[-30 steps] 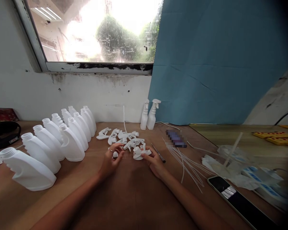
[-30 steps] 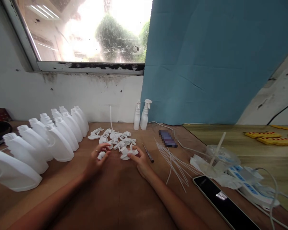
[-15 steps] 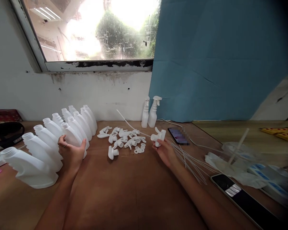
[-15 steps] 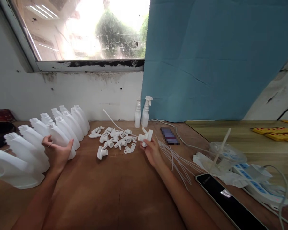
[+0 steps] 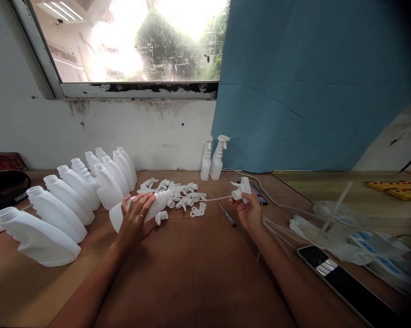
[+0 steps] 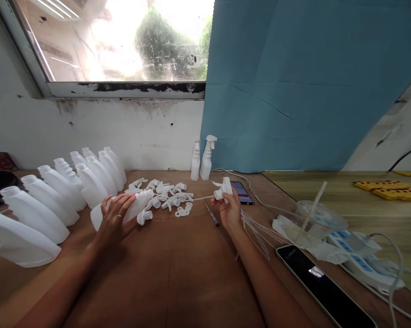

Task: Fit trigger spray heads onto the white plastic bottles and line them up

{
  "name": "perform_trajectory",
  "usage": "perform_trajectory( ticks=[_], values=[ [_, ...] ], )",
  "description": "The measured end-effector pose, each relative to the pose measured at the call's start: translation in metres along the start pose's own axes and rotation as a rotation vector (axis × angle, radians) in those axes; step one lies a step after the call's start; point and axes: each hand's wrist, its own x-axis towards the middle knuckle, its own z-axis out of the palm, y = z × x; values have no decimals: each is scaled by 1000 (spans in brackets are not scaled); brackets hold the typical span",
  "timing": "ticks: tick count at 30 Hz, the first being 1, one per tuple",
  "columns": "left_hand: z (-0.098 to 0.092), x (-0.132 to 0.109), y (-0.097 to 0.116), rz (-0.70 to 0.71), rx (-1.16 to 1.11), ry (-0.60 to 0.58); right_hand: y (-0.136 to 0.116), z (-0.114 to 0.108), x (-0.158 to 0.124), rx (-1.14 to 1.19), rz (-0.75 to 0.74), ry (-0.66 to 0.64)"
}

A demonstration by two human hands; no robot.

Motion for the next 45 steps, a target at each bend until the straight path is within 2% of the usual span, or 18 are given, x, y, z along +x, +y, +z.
perform_trajectory(
  ticks=[6, 12, 23, 26, 30, 35, 40, 42, 45],
  values=[
    [0, -4, -7, 41, -21, -76, -2, -3, 3, -1, -25, 18],
    [7, -6, -4, 71, -31, -126, 0, 0, 1, -5, -14, -4],
    [8, -8, -7, 68, -49, -111, -5, -7, 6, 7, -91, 68],
    [7, -7, -3, 98, -60, -125, -1, -5, 3, -38, -50, 20],
    [3, -5, 10, 201, -93, -230, 14, 1, -8, -178, 76, -63],
    [4, -4, 24, 282, -84, -325, 33, 17, -33, -361, 199, -335],
    [11, -9, 27, 321, -97, -374, 35, 37, -53, -314, 346, -543],
    [13, -11, 27, 323, -94, -384, 33, 39, -57, -338, 389, -587],
    [13, -11, 29, 324, -93, -383, 32, 38, -58, -387, 450, -582]
  ],
)
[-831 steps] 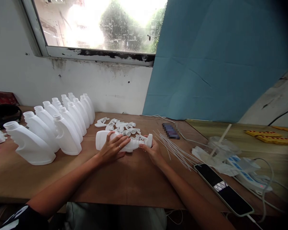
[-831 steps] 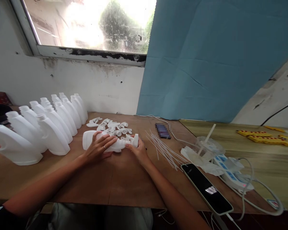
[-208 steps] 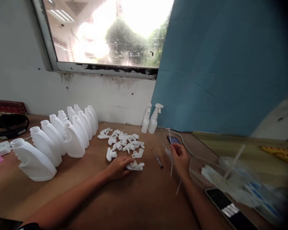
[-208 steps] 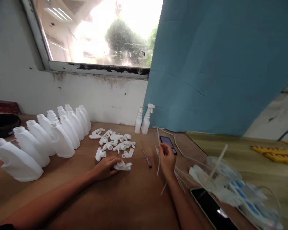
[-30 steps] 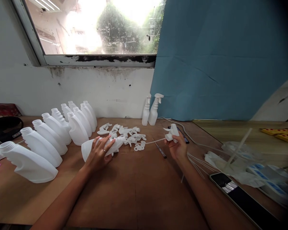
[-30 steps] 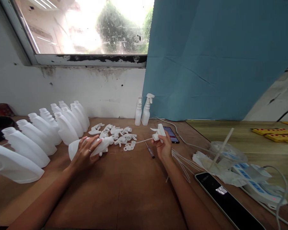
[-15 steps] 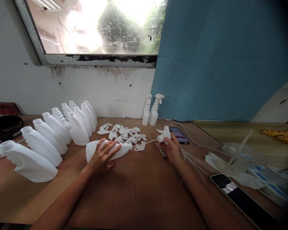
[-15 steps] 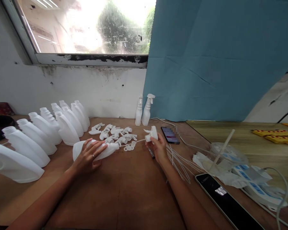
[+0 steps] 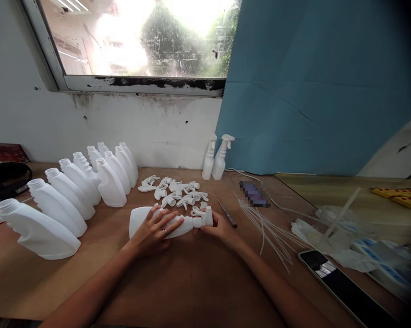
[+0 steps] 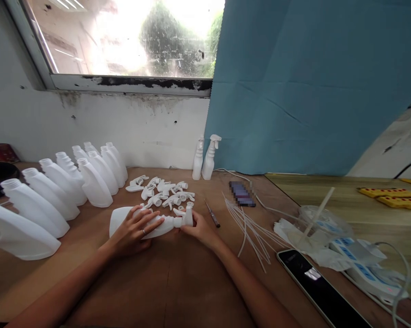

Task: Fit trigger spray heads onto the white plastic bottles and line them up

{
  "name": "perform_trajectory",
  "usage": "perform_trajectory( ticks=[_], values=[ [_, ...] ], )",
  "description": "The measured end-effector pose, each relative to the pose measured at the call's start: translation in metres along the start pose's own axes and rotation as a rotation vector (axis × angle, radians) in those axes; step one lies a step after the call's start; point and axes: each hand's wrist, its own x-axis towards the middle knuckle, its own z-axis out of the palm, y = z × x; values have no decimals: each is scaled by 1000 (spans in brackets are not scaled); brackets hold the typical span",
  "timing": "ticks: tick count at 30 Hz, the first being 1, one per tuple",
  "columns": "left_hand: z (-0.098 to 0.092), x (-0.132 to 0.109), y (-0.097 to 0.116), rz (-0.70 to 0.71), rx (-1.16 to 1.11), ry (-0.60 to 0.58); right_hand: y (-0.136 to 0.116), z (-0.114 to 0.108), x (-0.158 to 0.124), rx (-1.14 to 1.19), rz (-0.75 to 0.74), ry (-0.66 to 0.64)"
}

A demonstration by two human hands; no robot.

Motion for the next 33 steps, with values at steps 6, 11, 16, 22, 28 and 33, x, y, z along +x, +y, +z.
perform_trajectory(
  ticks=[6, 11, 16, 22, 28, 33],
  values=[
    [0, 1, 3, -2, 21, 9, 2, 1, -1, 123, 60, -20],
    [2, -1, 4, -9, 22, 21, 10, 5, 1, 59, 36, 15],
    [4, -1, 7, -11, 12, 24, 22, 5, 3, -12, -34, 54],
    [4, 0, 7, -31, -7, 30, 26, 9, 4, -11, -64, 123],
    [4, 1, 8, -41, -23, 36, 26, 13, 5, 28, -84, 132],
    [4, 1, 7, -36, -25, 40, 26, 14, 6, 57, -64, 129]
  ],
)
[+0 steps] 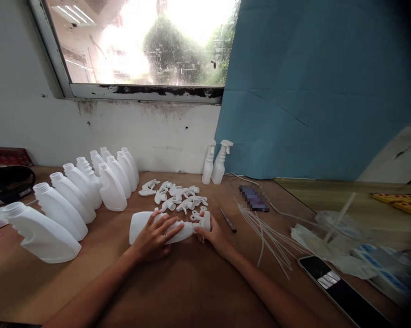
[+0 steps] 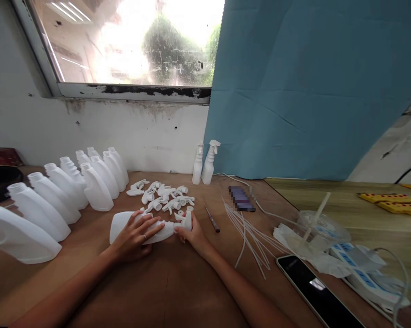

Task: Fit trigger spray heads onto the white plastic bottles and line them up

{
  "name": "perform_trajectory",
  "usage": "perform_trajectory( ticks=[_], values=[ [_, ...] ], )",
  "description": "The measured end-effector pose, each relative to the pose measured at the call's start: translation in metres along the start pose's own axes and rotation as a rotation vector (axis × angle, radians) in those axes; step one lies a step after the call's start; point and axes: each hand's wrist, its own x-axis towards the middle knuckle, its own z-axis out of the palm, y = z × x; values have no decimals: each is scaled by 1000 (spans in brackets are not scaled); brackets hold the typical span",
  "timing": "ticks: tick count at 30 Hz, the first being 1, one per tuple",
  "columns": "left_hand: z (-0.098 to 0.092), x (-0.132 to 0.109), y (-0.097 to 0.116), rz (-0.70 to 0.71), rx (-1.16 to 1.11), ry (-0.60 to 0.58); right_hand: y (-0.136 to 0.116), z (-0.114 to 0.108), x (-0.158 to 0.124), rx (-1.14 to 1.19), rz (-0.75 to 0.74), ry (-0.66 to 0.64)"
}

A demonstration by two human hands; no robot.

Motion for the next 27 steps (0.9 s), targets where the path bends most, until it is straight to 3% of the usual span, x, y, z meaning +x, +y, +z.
perform_trajectory(
  ticks=[11, 27],
  values=[
    [0, 0, -1, 0, 4, 5, 0, 1, 2, 86, 15, 10],
    [-2, 0, -3, -17, -24, -19, -7, 5, -2, 0, 30, 72]
  ],
)
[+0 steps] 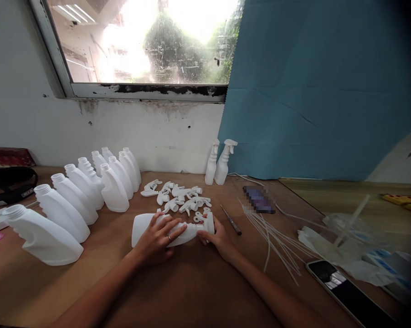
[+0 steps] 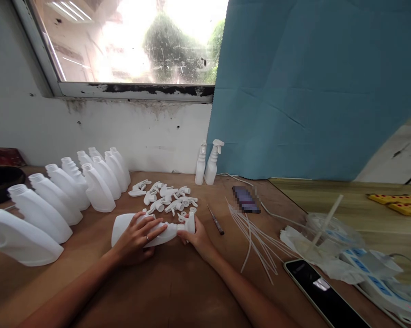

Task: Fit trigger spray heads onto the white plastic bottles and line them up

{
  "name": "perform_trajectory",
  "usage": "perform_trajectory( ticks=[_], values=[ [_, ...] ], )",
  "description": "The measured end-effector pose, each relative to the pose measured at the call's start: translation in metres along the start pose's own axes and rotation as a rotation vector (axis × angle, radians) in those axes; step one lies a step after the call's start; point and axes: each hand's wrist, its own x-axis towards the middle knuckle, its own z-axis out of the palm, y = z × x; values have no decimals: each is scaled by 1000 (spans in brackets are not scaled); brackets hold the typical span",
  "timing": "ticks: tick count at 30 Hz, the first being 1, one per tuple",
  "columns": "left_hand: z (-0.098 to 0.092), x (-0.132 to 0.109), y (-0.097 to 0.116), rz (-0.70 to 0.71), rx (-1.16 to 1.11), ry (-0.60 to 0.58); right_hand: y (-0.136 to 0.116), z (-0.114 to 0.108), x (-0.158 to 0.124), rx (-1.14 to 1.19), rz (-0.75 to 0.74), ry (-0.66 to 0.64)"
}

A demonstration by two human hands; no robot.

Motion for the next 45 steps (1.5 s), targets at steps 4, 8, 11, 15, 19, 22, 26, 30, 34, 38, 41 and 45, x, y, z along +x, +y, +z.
perform_trajectory(
  ticks=[4, 8, 11, 15, 19, 22, 26, 30, 34, 38, 41, 45],
  values=[
    [1, 2, 4, 9, -7, 27, 0, 2, -1, 39, -24, -13],
    [0, 4, 7, 23, 6, 37, 1, 4, 1, 111, -36, 23],
    [-9, 8, 4, 29, 29, 22, -4, 1, 1, 176, -31, 22],
    [-21, 10, -4, -37, 73, 86, -13, -9, -1, 356, -14, 46],
    [-16, 5, -8, -55, 51, 168, -10, -18, -3, 425, 38, 26],
    [-8, 1, -6, -24, 32, 190, -5, -20, -3, 389, 33, 10],
    [-6, 2, -3, -35, 27, 209, -5, -19, -2, 376, 1, 16],
    [-5, 2, -1, -57, 30, 206, -9, -19, -1, 378, -11, 53],
    [-5, 4, 2, -71, 30, 188, -10, -21, 1, 379, 8, 80],
    [-21, 14, 4, -114, -82, 139, -18, -28, 1, 398, -16, 70],
    [-43, 25, 4, -229, -275, 16, -31, -38, -1, 349, -22, 32],
    [-60, 46, -6, -294, -710, -239, -50, -49, -2, 321, -73, -4]
  ],
)
